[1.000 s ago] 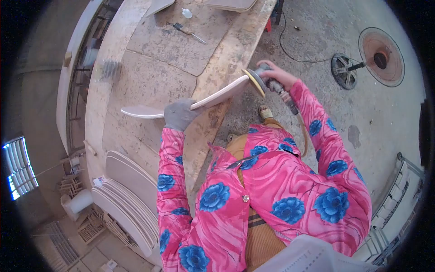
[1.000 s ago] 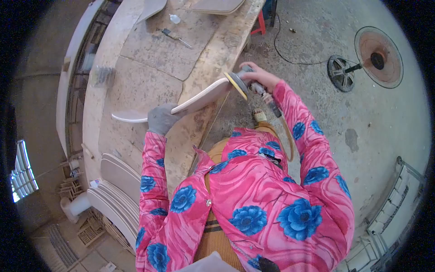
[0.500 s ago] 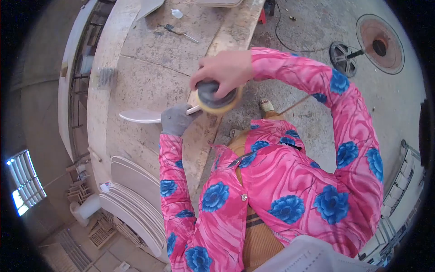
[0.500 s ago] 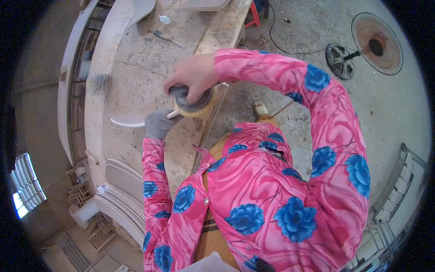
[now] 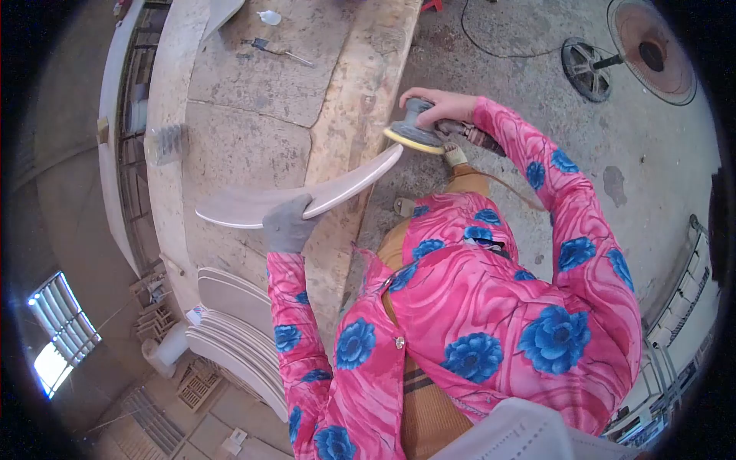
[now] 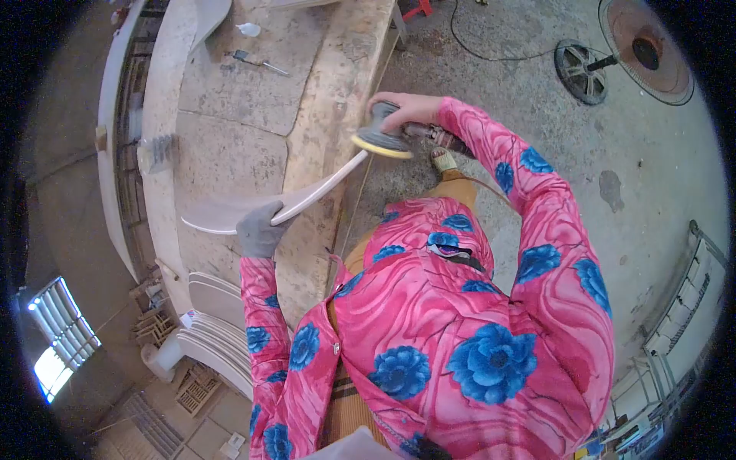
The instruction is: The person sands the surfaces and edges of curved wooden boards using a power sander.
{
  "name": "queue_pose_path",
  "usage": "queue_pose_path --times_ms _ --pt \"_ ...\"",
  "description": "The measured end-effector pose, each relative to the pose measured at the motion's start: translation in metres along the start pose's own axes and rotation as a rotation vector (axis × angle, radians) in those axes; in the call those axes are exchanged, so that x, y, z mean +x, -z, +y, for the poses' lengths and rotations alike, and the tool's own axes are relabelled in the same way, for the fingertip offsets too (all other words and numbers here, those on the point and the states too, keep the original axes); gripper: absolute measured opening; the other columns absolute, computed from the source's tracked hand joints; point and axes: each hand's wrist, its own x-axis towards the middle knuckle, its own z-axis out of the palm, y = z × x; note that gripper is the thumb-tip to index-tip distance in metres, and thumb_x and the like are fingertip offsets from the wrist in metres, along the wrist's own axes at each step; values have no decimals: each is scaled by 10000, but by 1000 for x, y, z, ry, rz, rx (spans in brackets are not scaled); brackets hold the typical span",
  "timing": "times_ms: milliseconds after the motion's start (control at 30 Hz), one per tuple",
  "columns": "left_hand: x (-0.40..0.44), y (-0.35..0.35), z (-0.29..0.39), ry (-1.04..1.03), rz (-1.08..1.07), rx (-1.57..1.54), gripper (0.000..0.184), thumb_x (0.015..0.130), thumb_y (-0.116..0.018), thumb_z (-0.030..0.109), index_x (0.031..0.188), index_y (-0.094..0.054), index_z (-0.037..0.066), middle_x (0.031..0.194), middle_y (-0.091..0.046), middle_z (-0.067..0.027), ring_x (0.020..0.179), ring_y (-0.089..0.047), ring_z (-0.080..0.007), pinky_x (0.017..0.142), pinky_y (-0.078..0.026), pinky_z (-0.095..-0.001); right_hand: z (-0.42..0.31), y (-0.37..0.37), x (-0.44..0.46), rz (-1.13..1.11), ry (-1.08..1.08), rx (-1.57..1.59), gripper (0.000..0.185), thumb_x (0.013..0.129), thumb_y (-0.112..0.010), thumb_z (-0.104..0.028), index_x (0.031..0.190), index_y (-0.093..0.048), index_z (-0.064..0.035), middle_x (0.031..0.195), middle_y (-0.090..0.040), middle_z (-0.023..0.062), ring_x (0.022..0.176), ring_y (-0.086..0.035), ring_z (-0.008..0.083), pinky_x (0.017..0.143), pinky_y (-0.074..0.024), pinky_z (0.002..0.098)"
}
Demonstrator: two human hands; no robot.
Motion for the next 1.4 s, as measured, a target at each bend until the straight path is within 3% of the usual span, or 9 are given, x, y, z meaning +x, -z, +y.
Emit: queue_pose_path --times_ms 300,433,667,767,833,900,967,1167,1400 --pt "16 9 -2 93 -209 45 267 725 -712 436 837 -710 194 691 -636 -71 629 -622 -276 533 -461 -381 7 -5 -8 131 -48 180 528 712 -678 -196 1198 -479 -141 1040 -522 39 950 -496 127 805 -420 256" --pt "20 15 1 115 -250 24 291 726 -712 455 883 -722 211 705 -649 -81 628 -629 -277 552 -470 -381 -88 -21 -4 1 156 -76 520 714 -670 -204 1199 -501 -123 1050 -527 45 892 -507 129 778 -438 272" --pt "15 3 -8 64 -137 -21 354 718 -682 522 720 -672 168 629 -612 -90 583 -607 -305 497 -435 -411 -187 -112 9 -183 418 -1141 538 661 -663 -272 1179 -539 -198 994 -535 189 913 -581 383 777 -480 414" --pt "11 5 -6 66 -154 -31 353 719 -682 519 717 -668 167 625 -606 -92 580 -604 -308 497 -434 -413 -185 -101 18 -186 360 -1016 534 671 -655 -254 1189 -533 -200 1003 -532 210 900 -578 402 769 -483 424" --pt "14 7 -2 92 -187 -19 346 720 -686 510 712 -665 165 623 -604 -93 580 -602 -308 495 -432 -413 -161 -66 22 -122 376 -947 547 671 -668 -229 1195 -524 -171 1004 -543 159 901 -591 326 774 -482 389" --pt "17 13 0 115 -218 -5 340 720 -690 501 707 -661 162 622 -601 -94 580 -601 -307 493 -430 -413 -118 -28 26 -128 273 -378 547 677 -684 -216 1190 -514 -133 1013 -537 88 905 -560 215 779 -466 333" --pt "18 15 3 152 -303 41 316 728 -713 464 876 -719 185 690 -641 -102 636 -627 -293 562 -468 -390 -83 -7 10 -78 102 -225 577 688 -713 -280 1198 -496 -120 1069 -534 63 976 -511 164 821 -430 302" --pt "23 19 2 196 -352 24 319 731 -706 469 879 -723 186 694 -650 -91 643 -634 -286 572 -473 -380 55 -6 9 122 -6 197 569 697 -722 -256 1209 -494 -152 1043 -518 51 915 -502 152 769 -427 278" --pt "23 16 -7 180 -327 23 351 728 -691 515 892 -729 207 714 -665 -86 651 -640 -280 581 -481 -378 -63 -25 0 122 131 -20 505 700 -652 -197 1177 -497 -131 972 -527 36 855 -512 134 762 -429 265"
